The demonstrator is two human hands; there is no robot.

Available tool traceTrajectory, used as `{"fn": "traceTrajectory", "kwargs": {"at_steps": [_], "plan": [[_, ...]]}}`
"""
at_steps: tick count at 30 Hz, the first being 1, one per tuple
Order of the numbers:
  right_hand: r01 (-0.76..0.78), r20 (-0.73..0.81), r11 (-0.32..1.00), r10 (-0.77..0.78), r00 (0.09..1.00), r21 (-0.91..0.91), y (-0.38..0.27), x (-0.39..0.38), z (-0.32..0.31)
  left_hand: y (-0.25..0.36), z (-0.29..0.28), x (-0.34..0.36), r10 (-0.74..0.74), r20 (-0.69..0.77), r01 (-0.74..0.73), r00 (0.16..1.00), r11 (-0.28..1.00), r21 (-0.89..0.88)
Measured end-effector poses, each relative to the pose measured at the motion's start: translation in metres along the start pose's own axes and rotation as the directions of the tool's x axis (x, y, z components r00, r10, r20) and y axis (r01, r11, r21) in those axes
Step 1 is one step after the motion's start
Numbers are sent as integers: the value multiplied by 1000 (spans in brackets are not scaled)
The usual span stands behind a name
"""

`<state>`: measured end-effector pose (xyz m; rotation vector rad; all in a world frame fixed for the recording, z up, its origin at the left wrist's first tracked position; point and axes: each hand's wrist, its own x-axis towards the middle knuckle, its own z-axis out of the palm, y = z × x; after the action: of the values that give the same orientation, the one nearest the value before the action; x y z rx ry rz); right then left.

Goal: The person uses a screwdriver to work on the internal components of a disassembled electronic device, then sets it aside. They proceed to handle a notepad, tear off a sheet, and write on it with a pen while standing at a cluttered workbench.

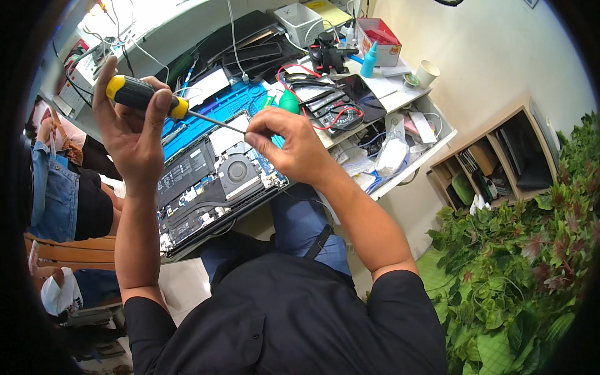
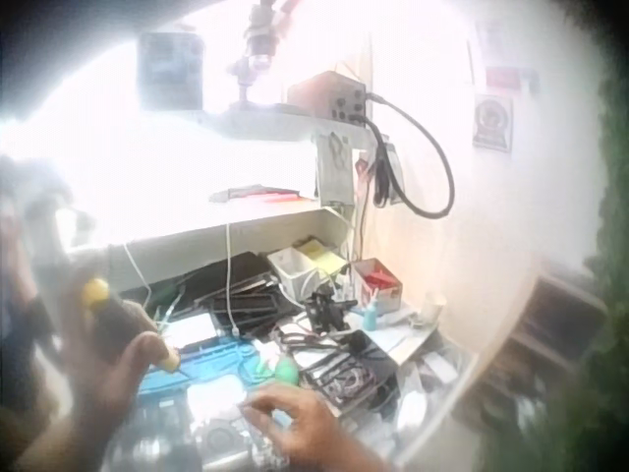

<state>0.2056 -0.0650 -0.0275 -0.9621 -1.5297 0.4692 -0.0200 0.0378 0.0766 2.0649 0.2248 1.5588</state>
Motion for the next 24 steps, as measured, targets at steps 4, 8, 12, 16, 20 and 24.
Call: {"fn": "traceTrajectory", "kwargs": {"at_steps": [4,8,12,16,20,24], "plan": [[201,36,945,-199,979,-256,-1,-22,-5,1,20,-20,-78,74,82,994,996,-44],[163,123,935,-130,984,-315,10,-47,-7,-9,39,-45,-125,132,130,983,991,-27],[87,143,931,-37,989,-356,12,-59,-12,-14,44,-53,-160,195,162,968,987,8],[-208,18,924,225,974,-321,1,-68,-19,-13,48,-58,-185,232,181,955,983,40],[-568,-30,820,568,823,-65,7,-85,-13,-17,49,-62,-187,253,187,949,982,26],[-709,118,695,699,705,118,12,-93,-5,-19,49,-65,-200,269,197,942,980,40]]}}
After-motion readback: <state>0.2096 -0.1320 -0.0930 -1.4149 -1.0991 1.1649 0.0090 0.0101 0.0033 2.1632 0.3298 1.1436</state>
